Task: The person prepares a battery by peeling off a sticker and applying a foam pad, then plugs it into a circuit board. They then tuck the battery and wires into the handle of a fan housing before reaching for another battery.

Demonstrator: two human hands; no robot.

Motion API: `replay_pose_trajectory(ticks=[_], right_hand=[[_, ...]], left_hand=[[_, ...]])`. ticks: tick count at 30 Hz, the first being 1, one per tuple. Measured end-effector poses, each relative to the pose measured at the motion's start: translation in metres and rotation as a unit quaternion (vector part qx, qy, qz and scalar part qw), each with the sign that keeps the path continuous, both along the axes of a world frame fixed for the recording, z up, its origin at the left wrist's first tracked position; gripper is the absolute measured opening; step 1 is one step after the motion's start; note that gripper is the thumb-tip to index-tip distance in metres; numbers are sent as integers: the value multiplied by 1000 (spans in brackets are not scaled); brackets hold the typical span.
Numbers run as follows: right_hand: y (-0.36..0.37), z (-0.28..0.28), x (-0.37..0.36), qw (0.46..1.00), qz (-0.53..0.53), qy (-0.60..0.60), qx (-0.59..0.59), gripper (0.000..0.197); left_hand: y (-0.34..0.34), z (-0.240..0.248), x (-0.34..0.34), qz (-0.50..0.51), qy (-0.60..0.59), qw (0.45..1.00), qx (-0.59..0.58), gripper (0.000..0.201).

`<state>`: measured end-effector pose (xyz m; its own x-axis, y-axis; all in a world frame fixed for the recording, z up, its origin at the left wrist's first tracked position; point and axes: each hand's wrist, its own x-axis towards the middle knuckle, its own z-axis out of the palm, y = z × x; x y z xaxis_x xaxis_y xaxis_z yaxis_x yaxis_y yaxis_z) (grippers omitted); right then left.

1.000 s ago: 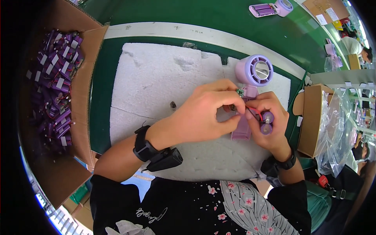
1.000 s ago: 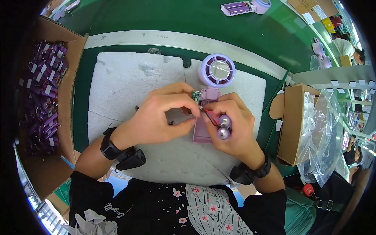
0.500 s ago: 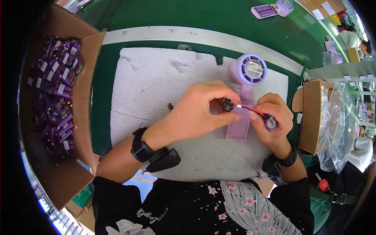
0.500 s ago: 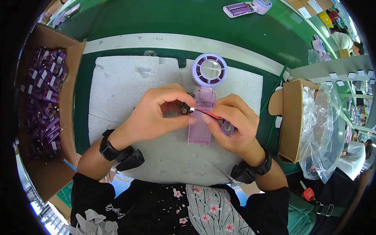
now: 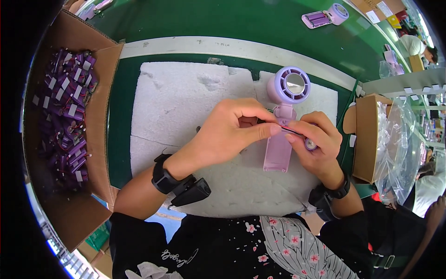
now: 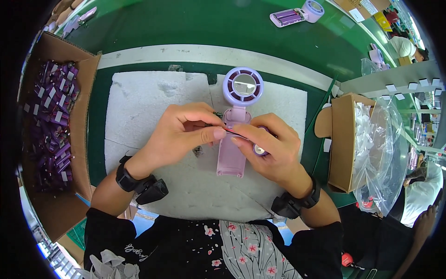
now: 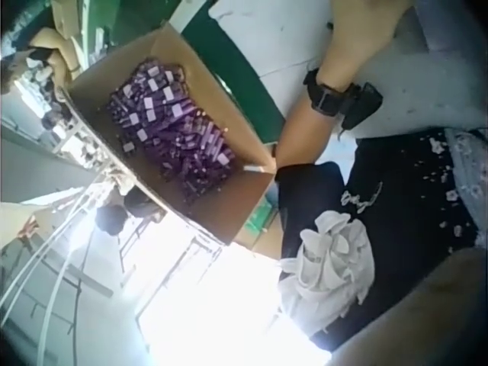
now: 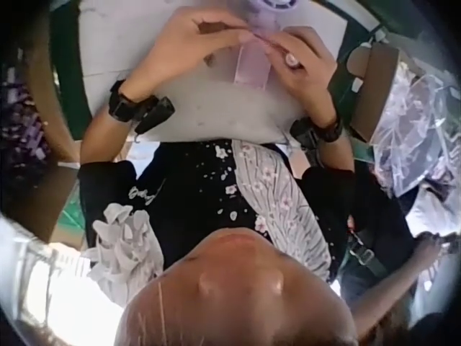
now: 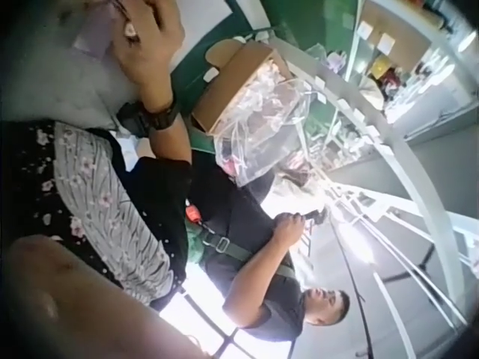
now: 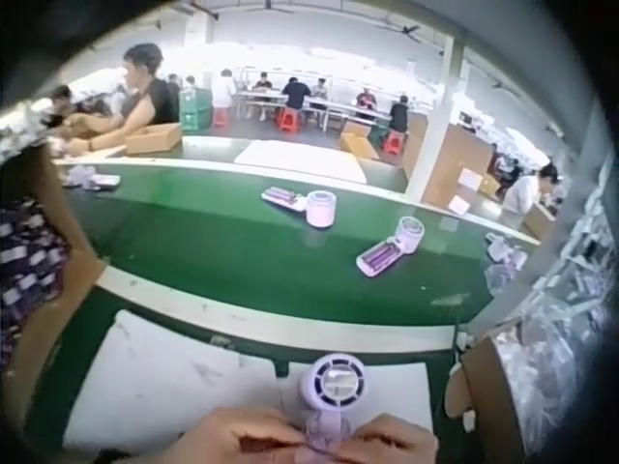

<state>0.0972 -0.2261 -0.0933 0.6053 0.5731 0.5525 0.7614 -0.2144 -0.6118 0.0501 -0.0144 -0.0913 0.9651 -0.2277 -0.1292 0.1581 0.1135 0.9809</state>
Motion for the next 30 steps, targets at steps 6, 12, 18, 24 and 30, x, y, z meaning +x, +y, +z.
replay_pose_trajectory(ticks=[6,12,18,24,30], right_hand=[[2,4,-5,998,-20,35,-45,20],[3,0,-5,995,-17,69,-71,20],[4,1,-6,994,-20,59,-93,21],[1,1,-4,995,-18,32,-97,23],[1,-4,-2,996,-13,35,-77,24]], left_hand=[[1,3,0,-2,38,999,4,14],[0,0,-2,9,-8,999,51,12],[3,0,-2,-16,-38,995,87,14],[8,3,4,-51,0,998,38,20],[10,3,7,-58,18,998,-5,33]])
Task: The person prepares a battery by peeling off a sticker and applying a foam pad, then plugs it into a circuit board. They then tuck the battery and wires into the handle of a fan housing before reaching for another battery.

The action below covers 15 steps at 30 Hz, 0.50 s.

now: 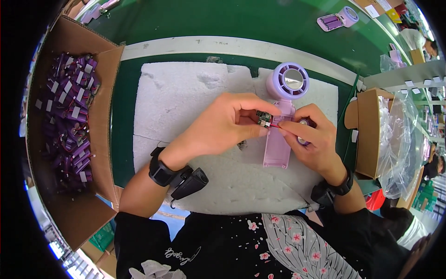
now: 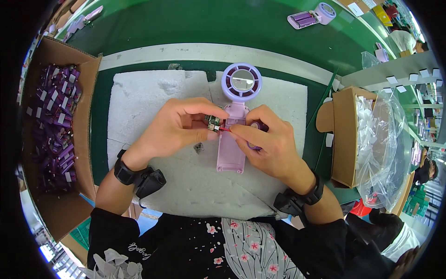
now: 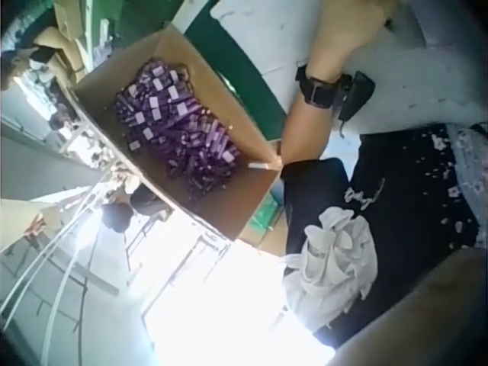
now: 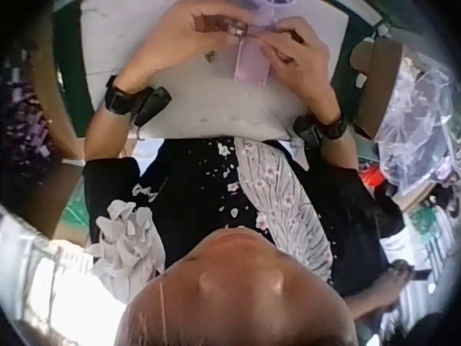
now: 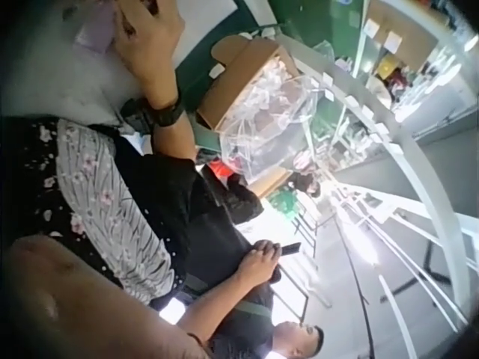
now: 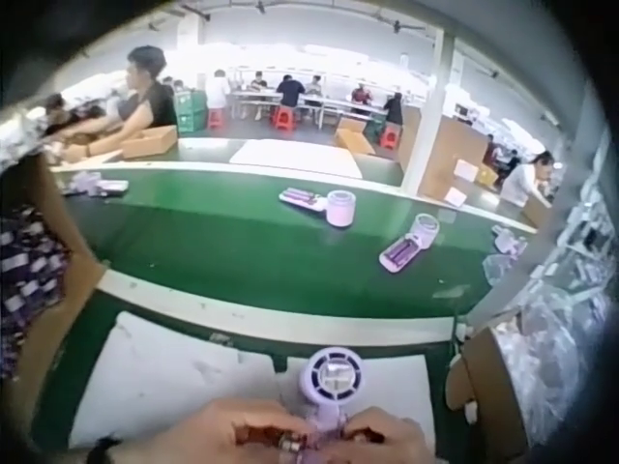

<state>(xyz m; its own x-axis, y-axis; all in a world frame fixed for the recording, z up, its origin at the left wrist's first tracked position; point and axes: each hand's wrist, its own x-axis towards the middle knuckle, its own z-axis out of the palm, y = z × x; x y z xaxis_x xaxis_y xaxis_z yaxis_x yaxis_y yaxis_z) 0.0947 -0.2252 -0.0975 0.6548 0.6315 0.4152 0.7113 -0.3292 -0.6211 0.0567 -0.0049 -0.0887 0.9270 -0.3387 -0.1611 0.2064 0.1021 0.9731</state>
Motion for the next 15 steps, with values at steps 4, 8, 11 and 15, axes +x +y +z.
replay_pose_trajectory(ticks=[4,8,11,15], right_hand=[[1,0,0,1000,-3,0,9,25],[0,1,-1,1000,-2,-11,8,26],[1,2,0,1000,3,-19,6,26],[0,2,0,1000,5,-26,3,26]], left_hand=[[2,5,1,19,48,999,-10,36],[4,3,1,32,39,999,-16,37],[3,-1,0,42,28,998,-25,31],[2,0,1,35,18,999,-21,29]])
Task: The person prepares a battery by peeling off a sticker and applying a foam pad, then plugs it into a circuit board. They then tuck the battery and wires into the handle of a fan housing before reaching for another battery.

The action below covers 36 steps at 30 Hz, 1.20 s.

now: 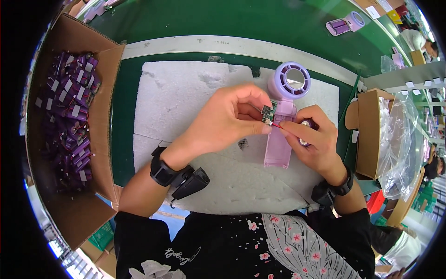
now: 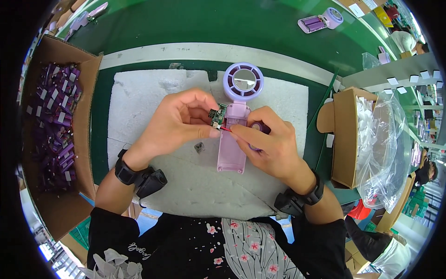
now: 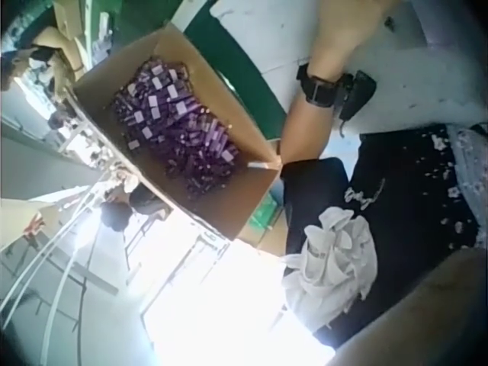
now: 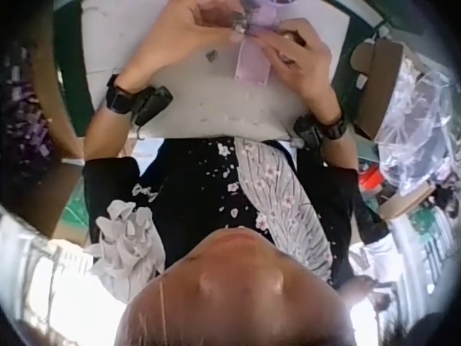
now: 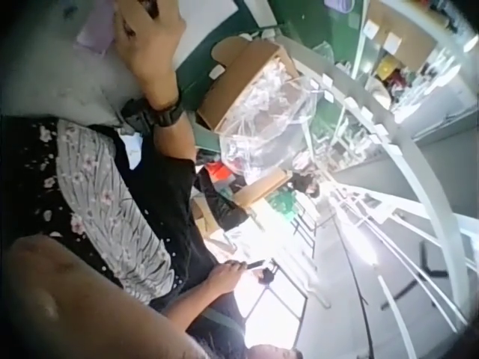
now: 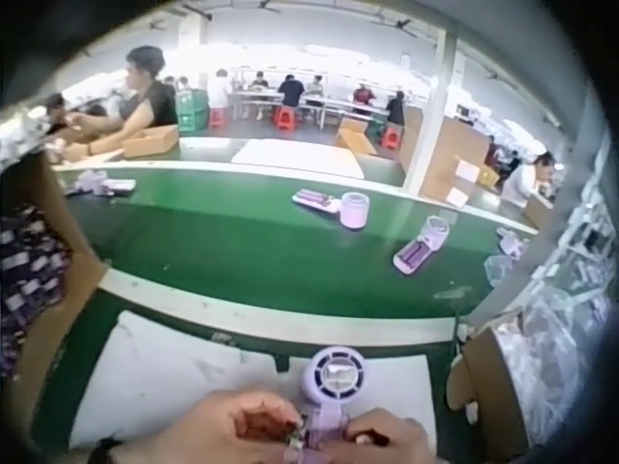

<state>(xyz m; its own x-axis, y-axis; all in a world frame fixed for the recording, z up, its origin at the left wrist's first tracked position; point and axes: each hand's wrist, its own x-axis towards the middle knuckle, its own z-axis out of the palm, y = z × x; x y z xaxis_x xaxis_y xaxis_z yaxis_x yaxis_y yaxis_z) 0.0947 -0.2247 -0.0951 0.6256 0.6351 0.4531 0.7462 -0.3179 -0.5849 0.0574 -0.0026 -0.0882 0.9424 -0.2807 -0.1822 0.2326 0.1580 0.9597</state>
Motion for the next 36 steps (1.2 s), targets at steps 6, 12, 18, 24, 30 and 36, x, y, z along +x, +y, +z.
replay_pose_trajectory(ticks=[6,12,18,24,30,36], right_hand=[[-1,-2,-1,1000,14,18,3,25],[-1,1,0,999,24,48,-5,22],[-3,2,2,998,42,45,-16,23],[9,-1,-3,996,-53,48,58,35],[10,5,-2,999,-45,-8,13,38],[9,1,-1,998,-59,2,20,40]], left_hand=[[-1,0,-2,-6,-10,1000,11,33],[-5,-4,-5,11,-131,989,75,36],[-9,-4,-6,17,-266,945,187,42],[-18,-4,-8,50,-307,923,227,42],[-21,-5,-12,83,-228,950,195,38],[-21,-12,-11,104,-245,946,186,33]])
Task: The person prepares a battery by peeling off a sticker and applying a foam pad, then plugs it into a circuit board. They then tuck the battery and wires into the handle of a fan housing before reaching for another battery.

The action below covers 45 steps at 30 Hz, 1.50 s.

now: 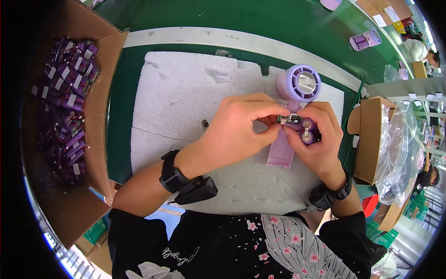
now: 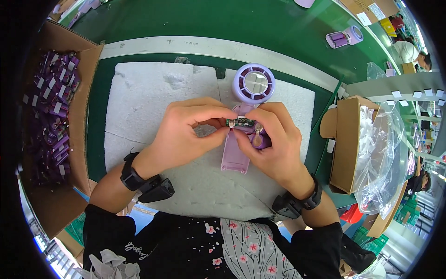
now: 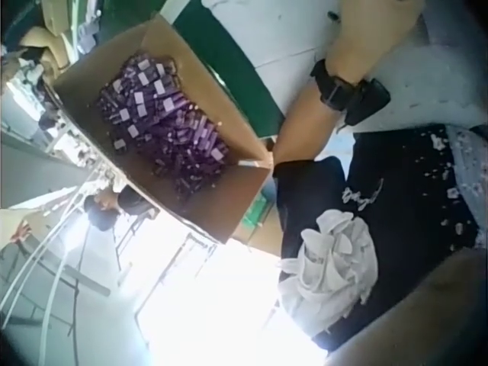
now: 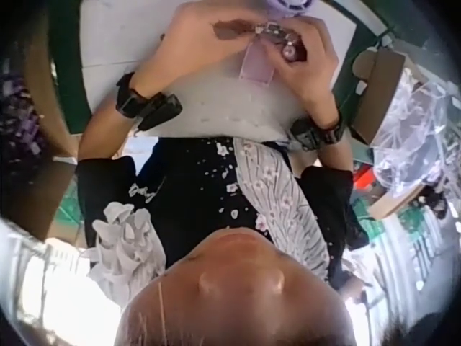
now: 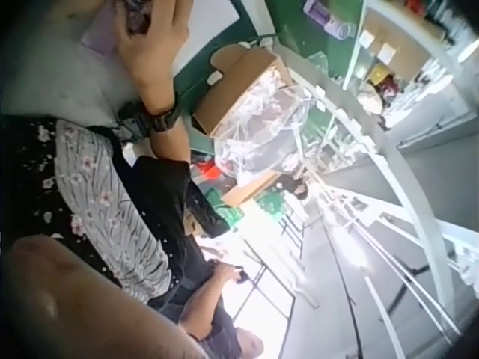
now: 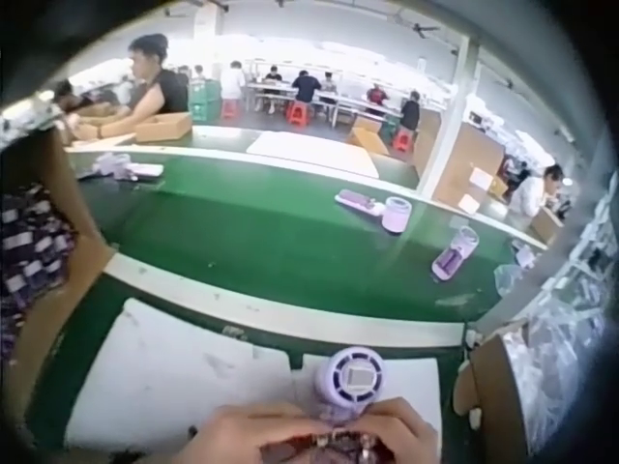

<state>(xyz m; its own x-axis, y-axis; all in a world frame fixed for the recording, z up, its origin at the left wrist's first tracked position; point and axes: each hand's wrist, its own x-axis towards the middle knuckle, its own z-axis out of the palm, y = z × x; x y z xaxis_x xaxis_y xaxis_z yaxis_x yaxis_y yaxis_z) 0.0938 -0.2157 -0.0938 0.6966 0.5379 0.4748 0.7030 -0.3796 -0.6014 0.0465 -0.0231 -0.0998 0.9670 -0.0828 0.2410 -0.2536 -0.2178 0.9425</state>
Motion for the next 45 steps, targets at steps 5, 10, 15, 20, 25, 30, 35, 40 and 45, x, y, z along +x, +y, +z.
replay_pose_trajectory(ticks=[5,10,15,20,25,30,35,40,45], right_hand=[[2,5,0,1000,-8,17,6,40],[3,1,3,1000,-3,-9,2,38],[2,1,2,1000,-17,-11,-8,38],[2,1,3,1000,-19,-6,3,36],[2,-1,3,1000,-23,8,14,32],[-1,3,-2,998,-40,44,1,26],[-9,9,-4,994,-59,91,-20,22],[-9,10,-4,994,-42,99,-25,19],[-8,12,-5,997,-40,59,-33,18]], left_hand=[[-1,3,0,20,-40,997,57,29],[-2,0,3,33,-73,993,83,27],[-2,0,3,42,-90,990,98,25],[-2,-1,4,39,-96,989,103,24],[-3,0,3,37,-79,991,106,24],[-2,-5,3,10,-27,999,20,27],[-3,2,4,-44,26,998,40,36],[-8,1,7,-74,43,996,34,42],[-8,0,7,-83,31,995,42,44]])
